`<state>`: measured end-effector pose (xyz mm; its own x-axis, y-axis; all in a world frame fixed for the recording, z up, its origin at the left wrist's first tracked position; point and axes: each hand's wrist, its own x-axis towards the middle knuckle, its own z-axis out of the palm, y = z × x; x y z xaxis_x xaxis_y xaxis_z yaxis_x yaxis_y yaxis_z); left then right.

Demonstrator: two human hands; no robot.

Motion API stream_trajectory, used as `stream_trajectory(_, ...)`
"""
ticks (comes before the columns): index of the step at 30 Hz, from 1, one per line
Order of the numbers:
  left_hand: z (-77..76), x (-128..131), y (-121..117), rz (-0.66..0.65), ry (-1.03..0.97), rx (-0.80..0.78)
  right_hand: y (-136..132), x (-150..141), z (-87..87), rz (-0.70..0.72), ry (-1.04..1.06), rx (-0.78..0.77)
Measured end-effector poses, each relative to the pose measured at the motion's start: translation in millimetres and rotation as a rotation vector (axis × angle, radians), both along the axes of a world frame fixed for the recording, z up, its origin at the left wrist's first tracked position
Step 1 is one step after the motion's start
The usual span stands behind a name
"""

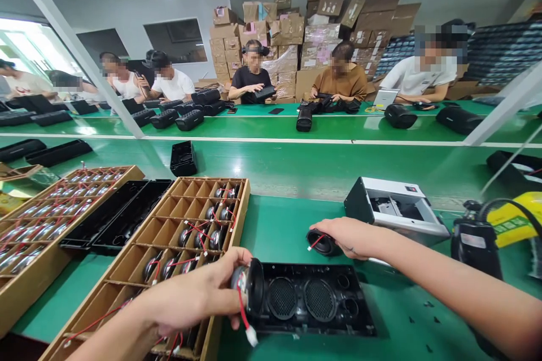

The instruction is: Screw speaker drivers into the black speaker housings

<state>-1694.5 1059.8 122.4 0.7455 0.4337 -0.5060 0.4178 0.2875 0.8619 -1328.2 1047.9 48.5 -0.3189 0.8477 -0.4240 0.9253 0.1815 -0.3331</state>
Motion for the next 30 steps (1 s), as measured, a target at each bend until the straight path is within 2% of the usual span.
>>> stream_trajectory(2, -3.9, 5, -13, -0.074, 0.186, 0.287, -1, -3, 3.3, -0.007, -0.019, 0.020)
stream_trajectory(5, -14.3, 22, -30, -0.117, 0.325, 0.735, -2, -4, 3.5, -0.041, -0.028, 0.026)
stream_trajectory(8, -27.1, 44, -41, -0.171, 0.425, 0.987, -1, -3, -2.2, -0.114, -0.015, 0.022)
stream_trajectory(12, -39.9, 65, -50, -0.221, 0.578, 1.092, -3, -6, -3.8, -0.225, 0.113, 0.072)
stream_trajectory(15, -43.4, 75, -54, -0.257, 0.661, 1.146, -12, -10, 8.4, -0.289, 0.317, 0.182)
stream_trajectory(18, -44.0, 80, -57, -0.282, 0.728, 1.185, -34, -12, 25.9, -0.338, 0.565, 0.293)
stream_trajectory(22, -45.8, 79, -54, -0.380, 0.762, 1.210, -78, -8, 39.5, -0.432, 0.797, 0.304)
stream_trajectory(25, -46.2, 74, -46, -0.484, 0.736, 1.232, -111, -7, 36.5, -0.527, 0.854, 0.270)
stream_trajectory(30, -40.2, 65, -34, -0.599, 0.619, 1.288, -145, -22, 13.3, -0.635, 0.834, 0.178)
